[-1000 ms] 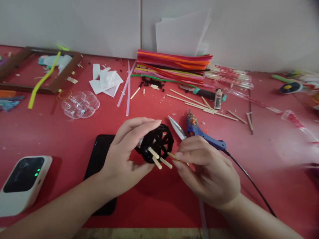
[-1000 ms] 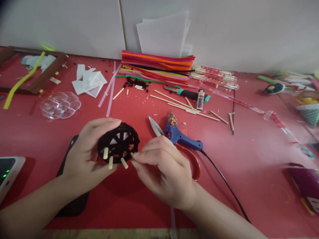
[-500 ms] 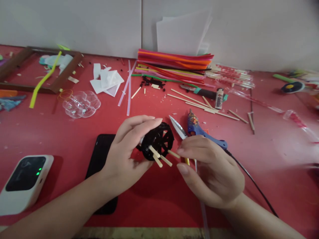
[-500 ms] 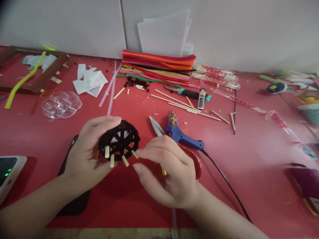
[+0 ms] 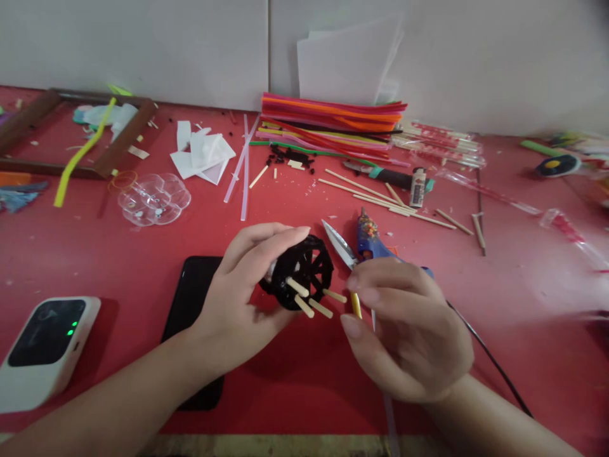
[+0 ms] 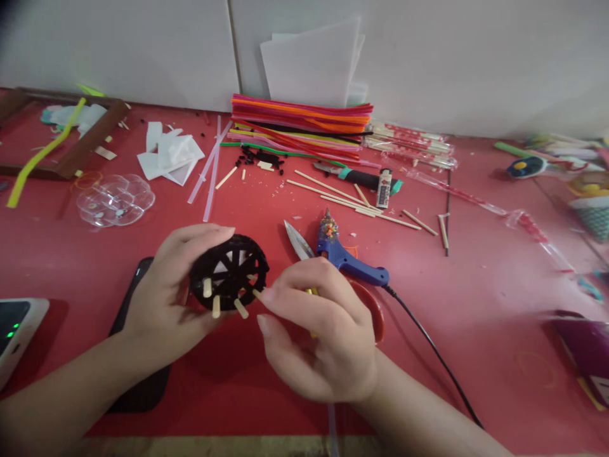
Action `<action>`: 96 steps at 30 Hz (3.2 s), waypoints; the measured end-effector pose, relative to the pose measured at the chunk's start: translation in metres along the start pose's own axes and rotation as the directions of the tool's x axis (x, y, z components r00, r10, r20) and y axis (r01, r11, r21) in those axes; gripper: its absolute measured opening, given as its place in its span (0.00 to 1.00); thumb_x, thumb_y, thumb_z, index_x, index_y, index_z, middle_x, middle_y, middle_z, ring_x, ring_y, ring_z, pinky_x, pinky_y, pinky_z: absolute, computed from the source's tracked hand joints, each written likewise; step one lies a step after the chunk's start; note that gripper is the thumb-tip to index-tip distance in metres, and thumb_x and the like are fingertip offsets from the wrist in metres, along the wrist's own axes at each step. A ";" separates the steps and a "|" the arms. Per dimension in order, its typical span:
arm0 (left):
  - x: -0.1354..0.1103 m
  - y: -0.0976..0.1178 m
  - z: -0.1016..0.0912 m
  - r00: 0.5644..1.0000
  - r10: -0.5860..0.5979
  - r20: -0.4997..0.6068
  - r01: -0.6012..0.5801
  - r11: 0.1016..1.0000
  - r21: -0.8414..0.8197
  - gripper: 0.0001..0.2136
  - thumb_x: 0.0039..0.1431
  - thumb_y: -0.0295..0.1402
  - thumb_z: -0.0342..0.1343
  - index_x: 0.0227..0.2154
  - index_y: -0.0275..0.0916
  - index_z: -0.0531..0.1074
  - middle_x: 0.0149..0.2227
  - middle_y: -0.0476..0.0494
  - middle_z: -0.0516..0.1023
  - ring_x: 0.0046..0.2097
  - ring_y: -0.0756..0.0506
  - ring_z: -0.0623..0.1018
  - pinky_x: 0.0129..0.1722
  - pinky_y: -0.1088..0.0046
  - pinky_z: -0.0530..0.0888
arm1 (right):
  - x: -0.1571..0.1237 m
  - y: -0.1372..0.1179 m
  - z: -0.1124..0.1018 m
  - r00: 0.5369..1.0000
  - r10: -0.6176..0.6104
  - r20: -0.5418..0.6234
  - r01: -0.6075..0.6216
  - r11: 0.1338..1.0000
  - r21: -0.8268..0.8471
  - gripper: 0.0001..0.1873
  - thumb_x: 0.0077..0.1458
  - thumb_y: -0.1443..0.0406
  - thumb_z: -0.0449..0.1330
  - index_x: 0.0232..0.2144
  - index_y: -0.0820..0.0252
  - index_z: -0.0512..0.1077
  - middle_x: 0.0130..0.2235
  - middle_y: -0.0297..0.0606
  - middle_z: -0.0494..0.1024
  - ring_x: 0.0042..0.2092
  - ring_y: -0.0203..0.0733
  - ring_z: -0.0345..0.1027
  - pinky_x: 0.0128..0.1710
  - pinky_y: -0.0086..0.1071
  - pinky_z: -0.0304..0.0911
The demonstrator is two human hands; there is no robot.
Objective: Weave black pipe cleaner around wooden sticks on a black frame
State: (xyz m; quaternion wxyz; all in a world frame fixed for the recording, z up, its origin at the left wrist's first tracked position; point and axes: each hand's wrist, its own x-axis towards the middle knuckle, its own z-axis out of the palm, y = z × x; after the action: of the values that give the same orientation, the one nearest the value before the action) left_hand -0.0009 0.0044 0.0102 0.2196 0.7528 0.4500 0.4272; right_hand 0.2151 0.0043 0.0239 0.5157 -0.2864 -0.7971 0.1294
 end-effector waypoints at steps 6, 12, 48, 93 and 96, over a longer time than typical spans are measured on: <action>0.000 0.002 0.001 0.989 -0.082 0.120 0.091 0.993 -0.070 0.31 0.54 0.36 0.71 0.61 0.45 0.69 0.53 0.40 0.76 0.53 0.40 0.80 0.53 0.64 0.79 | -0.002 0.001 -0.002 0.999 -0.024 -0.026 0.020 0.988 -0.152 0.17 0.52 0.73 0.67 0.44 0.54 0.75 0.41 0.39 0.74 0.39 0.42 0.71 0.37 0.40 0.75; 0.001 0.004 0.002 0.978 -0.160 0.131 0.176 0.976 -0.125 0.32 0.50 0.33 0.71 0.59 0.45 0.70 0.52 0.41 0.76 0.51 0.41 0.80 0.52 0.65 0.79 | -0.002 0.000 -0.003 0.999 -0.008 -0.041 0.000 0.980 -0.200 0.12 0.54 0.72 0.67 0.41 0.54 0.77 0.41 0.39 0.75 0.39 0.43 0.72 0.37 0.40 0.76; -0.002 -0.003 0.007 0.964 -0.240 0.110 0.264 0.905 -0.335 0.32 0.57 0.32 0.69 0.63 0.50 0.66 0.65 0.41 0.72 0.62 0.37 0.76 0.65 0.53 0.72 | -0.016 0.002 0.009 0.972 0.159 -0.172 -0.175 0.981 -0.086 0.39 0.58 0.44 0.63 0.68 0.36 0.58 0.53 0.45 0.70 0.52 0.60 0.70 0.52 0.59 0.71; 0.000 0.011 0.002 0.973 -0.032 0.227 0.035 0.999 -0.013 0.28 0.53 0.37 0.69 0.56 0.43 0.68 0.46 0.43 0.77 0.44 0.43 0.81 0.45 0.67 0.80 | -0.004 -0.015 0.007 0.946 0.319 0.049 -0.321 0.917 0.235 0.15 0.58 0.75 0.66 0.43 0.51 0.77 0.37 0.34 0.86 0.40 0.43 0.78 0.42 0.43 0.76; -0.001 0.010 0.003 0.972 -0.038 0.231 0.044 0.999 -0.021 0.28 0.53 0.37 0.68 0.56 0.42 0.68 0.47 0.42 0.77 0.45 0.43 0.81 0.46 0.67 0.80 | -0.003 -0.015 0.007 0.953 0.301 0.041 -0.302 0.922 0.242 0.15 0.57 0.76 0.66 0.42 0.52 0.77 0.37 0.35 0.86 0.40 0.43 0.78 0.43 0.42 0.76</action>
State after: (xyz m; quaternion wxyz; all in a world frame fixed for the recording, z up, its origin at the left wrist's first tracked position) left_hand 0.0062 -0.0010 0.0156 0.2889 0.7848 0.4314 0.3383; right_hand 0.2043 -0.0088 0.0262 0.5198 -0.3392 -0.7222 0.3052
